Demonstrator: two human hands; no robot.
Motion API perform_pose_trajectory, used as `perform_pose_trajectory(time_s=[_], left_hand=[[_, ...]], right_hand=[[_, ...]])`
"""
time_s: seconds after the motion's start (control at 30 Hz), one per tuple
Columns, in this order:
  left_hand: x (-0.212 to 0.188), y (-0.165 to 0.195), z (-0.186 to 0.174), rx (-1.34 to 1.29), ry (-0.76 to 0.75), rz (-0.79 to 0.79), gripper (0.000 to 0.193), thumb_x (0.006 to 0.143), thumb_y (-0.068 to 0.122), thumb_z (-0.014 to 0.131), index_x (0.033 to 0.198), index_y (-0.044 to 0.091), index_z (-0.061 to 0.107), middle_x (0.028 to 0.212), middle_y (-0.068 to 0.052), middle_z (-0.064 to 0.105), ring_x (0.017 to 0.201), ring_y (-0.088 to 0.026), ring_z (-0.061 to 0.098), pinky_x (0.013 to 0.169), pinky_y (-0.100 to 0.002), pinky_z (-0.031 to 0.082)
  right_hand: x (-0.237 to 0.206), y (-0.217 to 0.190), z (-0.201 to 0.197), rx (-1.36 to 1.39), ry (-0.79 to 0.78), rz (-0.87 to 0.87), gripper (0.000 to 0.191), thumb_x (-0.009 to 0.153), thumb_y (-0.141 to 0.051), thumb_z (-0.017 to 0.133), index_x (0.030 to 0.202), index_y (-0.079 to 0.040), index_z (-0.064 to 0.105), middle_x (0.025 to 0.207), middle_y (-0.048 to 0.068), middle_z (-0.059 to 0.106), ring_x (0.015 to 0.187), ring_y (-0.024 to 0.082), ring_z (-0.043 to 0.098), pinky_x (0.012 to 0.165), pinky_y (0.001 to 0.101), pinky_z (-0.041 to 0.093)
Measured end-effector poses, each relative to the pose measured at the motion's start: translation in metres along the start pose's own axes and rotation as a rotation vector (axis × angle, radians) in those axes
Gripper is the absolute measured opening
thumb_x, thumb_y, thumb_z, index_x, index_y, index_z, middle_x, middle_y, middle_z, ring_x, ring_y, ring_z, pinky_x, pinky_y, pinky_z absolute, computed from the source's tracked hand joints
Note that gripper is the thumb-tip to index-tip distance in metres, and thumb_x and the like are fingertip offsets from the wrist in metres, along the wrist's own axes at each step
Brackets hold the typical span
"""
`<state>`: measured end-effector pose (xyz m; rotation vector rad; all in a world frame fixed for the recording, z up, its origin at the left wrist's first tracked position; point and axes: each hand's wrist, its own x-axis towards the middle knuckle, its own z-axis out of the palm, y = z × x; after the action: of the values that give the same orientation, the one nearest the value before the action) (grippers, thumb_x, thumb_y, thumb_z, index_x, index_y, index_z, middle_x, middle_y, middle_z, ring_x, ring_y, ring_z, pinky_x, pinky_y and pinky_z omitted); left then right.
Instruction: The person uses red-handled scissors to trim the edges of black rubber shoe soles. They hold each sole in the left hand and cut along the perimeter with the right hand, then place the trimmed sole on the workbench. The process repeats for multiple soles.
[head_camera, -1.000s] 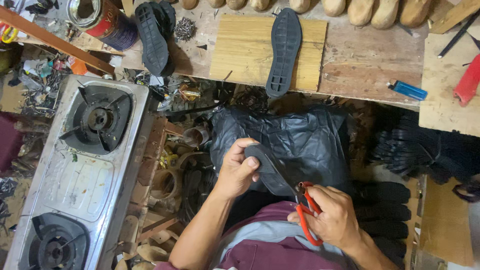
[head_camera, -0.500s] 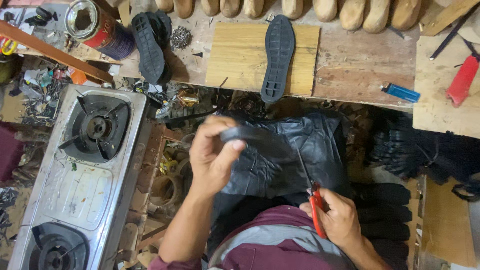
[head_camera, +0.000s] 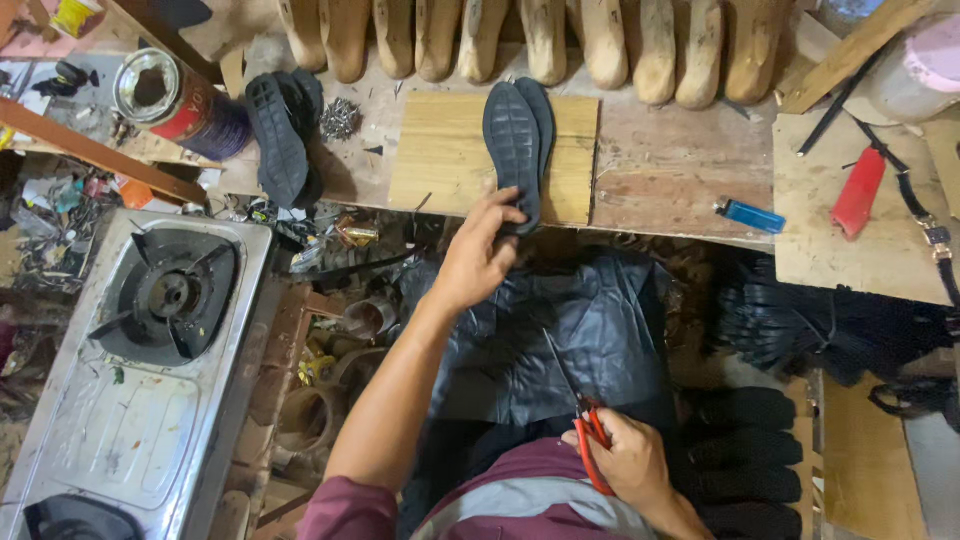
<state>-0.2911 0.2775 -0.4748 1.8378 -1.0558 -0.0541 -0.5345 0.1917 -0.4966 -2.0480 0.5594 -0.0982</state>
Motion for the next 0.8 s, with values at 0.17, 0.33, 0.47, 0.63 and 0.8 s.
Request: perform_pose_trajectory(time_s=[0.17, 0.33, 0.47, 0.63, 0.8], left_hand=[[0.009, -0.001, 0.009, 0.087, 0.098, -0.108, 0.037, 0.08, 0.022, 0.087, 0.102, 0.003, 0.064, 0.145, -0.022, 0.053, 0.132, -0.041, 0.054, 0.104, -0.042, 0.048], [0.016, -0.005, 0.013, 0.046, 0.174, -0.028, 0.023, 0.085, 0.016, 0.08, 0.096, 0.003, 0.064, 0.14, -0.02, 0.062, 0.129, -0.039, 0.061, 0.105, -0.041, 0.051], [0.022, -0.008, 0.016, 0.095, 0.205, -0.068, 0.022, 0.085, 0.016, 0.08, 0.095, 0.003, 0.064, 0.14, -0.021, 0.061, 0.128, -0.04, 0.06, 0.101, -0.042, 0.052], [0.025, -0.004, 0.022, 0.189, 0.294, -0.053, 0.023, 0.086, 0.016, 0.079, 0.091, 0.002, 0.061, 0.139, -0.021, 0.061, 0.128, -0.042, 0.061, 0.099, -0.044, 0.055], [0.026, -0.004, 0.021, 0.186, 0.268, -0.155, 0.024, 0.086, 0.018, 0.077, 0.093, 0.002, 0.061, 0.141, -0.02, 0.061, 0.127, -0.041, 0.061, 0.097, -0.043, 0.055]], right_hand=[[0.017, -0.001, 0.003, -0.033, -0.036, 0.008, 0.027, 0.074, -0.027, 0.085, 0.079, -0.005, 0.07, 0.07, 0.01, 0.077, 0.06, 0.027, 0.076, 0.055, 0.0378, 0.056], [0.025, -0.001, 0.006, -0.064, 0.009, -0.092, 0.028, 0.073, -0.028, 0.086, 0.074, -0.004, 0.069, 0.07, 0.01, 0.077, 0.062, 0.028, 0.076, 0.055, 0.0386, 0.056], [0.025, 0.003, 0.007, -0.09, -0.026, -0.032, 0.03, 0.072, -0.029, 0.086, 0.076, -0.005, 0.068, 0.069, 0.009, 0.078, 0.061, 0.027, 0.076, 0.055, 0.0387, 0.056], [0.025, 0.0, 0.006, -0.062, -0.038, -0.028, 0.028, 0.074, -0.028, 0.084, 0.073, -0.004, 0.069, 0.071, 0.007, 0.079, 0.062, 0.026, 0.078, 0.056, 0.0371, 0.057], [0.027, -0.015, 0.004, -0.088, -0.051, 0.026, 0.026, 0.074, -0.027, 0.084, 0.081, -0.006, 0.071, 0.07, 0.008, 0.079, 0.061, 0.025, 0.077, 0.056, 0.037, 0.057]])
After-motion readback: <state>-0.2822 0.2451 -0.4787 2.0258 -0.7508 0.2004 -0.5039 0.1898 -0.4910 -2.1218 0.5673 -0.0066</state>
